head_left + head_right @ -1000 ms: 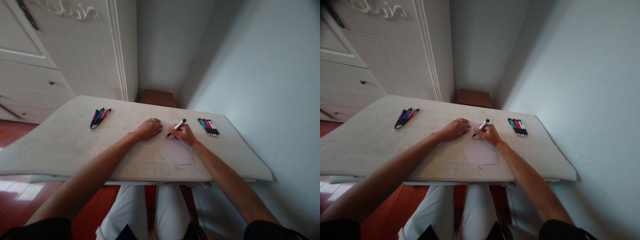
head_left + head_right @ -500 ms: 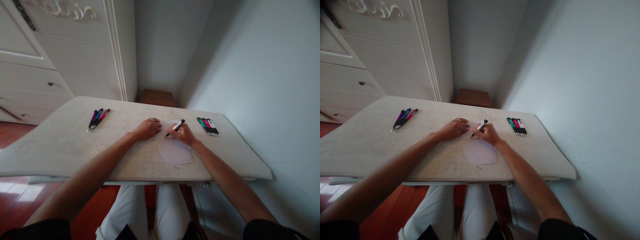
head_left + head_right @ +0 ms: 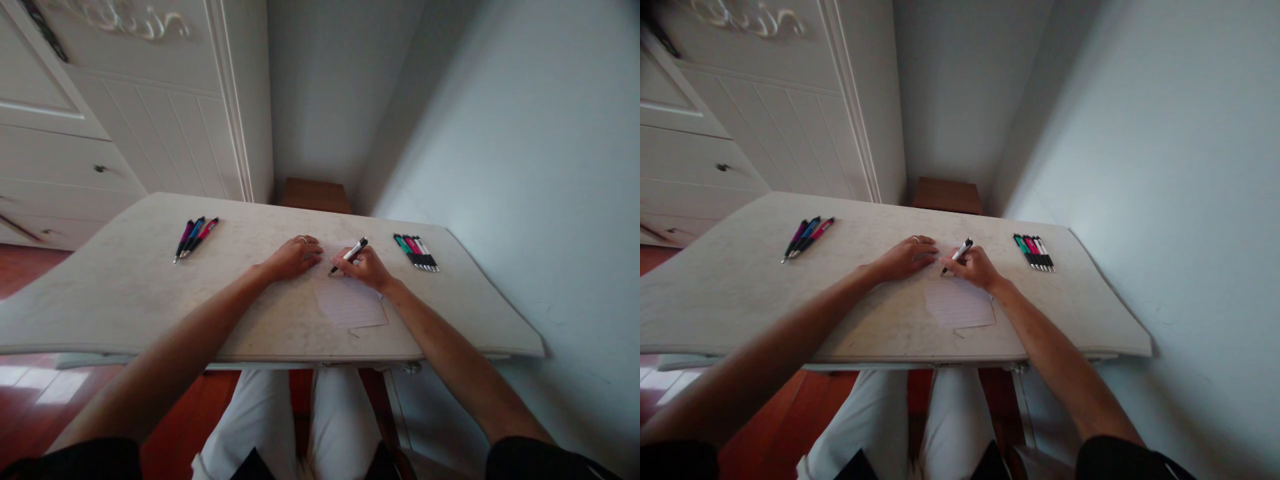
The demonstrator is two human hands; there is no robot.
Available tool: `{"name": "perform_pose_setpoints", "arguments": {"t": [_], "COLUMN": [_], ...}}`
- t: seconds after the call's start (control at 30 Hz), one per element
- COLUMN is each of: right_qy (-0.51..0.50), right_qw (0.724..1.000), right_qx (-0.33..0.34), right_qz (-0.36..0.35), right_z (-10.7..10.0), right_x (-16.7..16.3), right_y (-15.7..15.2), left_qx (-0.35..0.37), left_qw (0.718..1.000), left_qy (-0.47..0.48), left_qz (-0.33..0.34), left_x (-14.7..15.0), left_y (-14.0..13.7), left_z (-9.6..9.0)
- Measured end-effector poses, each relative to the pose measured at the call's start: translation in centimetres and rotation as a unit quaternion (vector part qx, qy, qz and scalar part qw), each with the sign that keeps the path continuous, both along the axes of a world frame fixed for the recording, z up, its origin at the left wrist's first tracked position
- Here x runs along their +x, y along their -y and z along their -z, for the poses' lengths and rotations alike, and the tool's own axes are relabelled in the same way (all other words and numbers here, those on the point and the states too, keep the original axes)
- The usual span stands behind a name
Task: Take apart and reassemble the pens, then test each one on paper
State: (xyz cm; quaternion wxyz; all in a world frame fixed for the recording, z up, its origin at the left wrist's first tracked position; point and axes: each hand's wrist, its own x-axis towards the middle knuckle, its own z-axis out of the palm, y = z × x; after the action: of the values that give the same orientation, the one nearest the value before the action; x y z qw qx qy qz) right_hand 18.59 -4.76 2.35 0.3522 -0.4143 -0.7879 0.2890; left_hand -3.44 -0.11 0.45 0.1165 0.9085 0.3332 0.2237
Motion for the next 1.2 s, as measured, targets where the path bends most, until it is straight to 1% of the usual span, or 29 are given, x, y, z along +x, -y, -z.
{"name": "perform_pose_setpoints", "arguments": {"t": [0.1, 0.3, 0.37, 0.47, 0.53, 0.6, 0.7, 0.83, 0.93, 1.1, 1.2], "right_qy": [0.0, 0.003, -0.007, -0.041, -0.07, -0.108, -0.156, -0.155, -0.176, -0.252, -0.279], "right_qw": [1.0, 1.0, 1.0, 0.997, 0.993, 0.989, 0.982, 0.979, 0.974, 0.951, 0.941], "right_qx": [0.003, 0.023, -0.002, -0.072, -0.098, -0.096, -0.079, -0.077, -0.1, -0.172, -0.187], "right_qz": [0.012, 0.011, 0.013, 0.001, -0.002, 0.022, 0.076, 0.107, 0.097, 0.051, 0.04], "right_z": [-0.1, -0.5, -0.4, 0.0, 0.2, 0.2, 0.0, 0.2, 0.5, 0.5, 0.5], "right_x": [-0.1, 0.1, 0.1, -0.1, -0.2, -0.2, 0.1, 0.6, 0.5, 0.0, 0.1], "right_y": [0.0, 0.1, 0.1, 0.1, 0.1, 0.0, -0.2, -0.7, -1.0, -1.0, -1.1], "left_qx": [0.002, 0.002, 0.004, 0.005, 0.004, 0.002, 0.001, 0.002, 0.002, 0.0, 0.0], "left_qw": [1.0, 1.0, 1.0, 1.0, 1.0, 1.0, 1.0, 1.0, 1.0, 1.0, 1.0], "left_qy": [0.002, 0.014, 0.012, 0.006, 0.001, 0.0, 0.0, -0.004, -0.007, -0.009, -0.007], "left_qz": [0.001, 0.006, 0.005, 0.003, 0.003, 0.002, 0.003, 0.003, 0.002, 0.002, 0.003], "left_x": [0.0, -0.1, -0.1, 0.0, 0.0, 0.0, 0.0, 0.0, 0.0, 0.0, 0.0], "left_y": [0.0, -0.2, -0.3, -0.3, -0.2, -0.2, -0.2, -0.2, -0.1, 0.0, 0.0], "left_z": [0.1, 0.4, 0.4, 0.3, 0.3, 0.2, 0.3, 0.2, 0.1, 0.0, -0.1]}}
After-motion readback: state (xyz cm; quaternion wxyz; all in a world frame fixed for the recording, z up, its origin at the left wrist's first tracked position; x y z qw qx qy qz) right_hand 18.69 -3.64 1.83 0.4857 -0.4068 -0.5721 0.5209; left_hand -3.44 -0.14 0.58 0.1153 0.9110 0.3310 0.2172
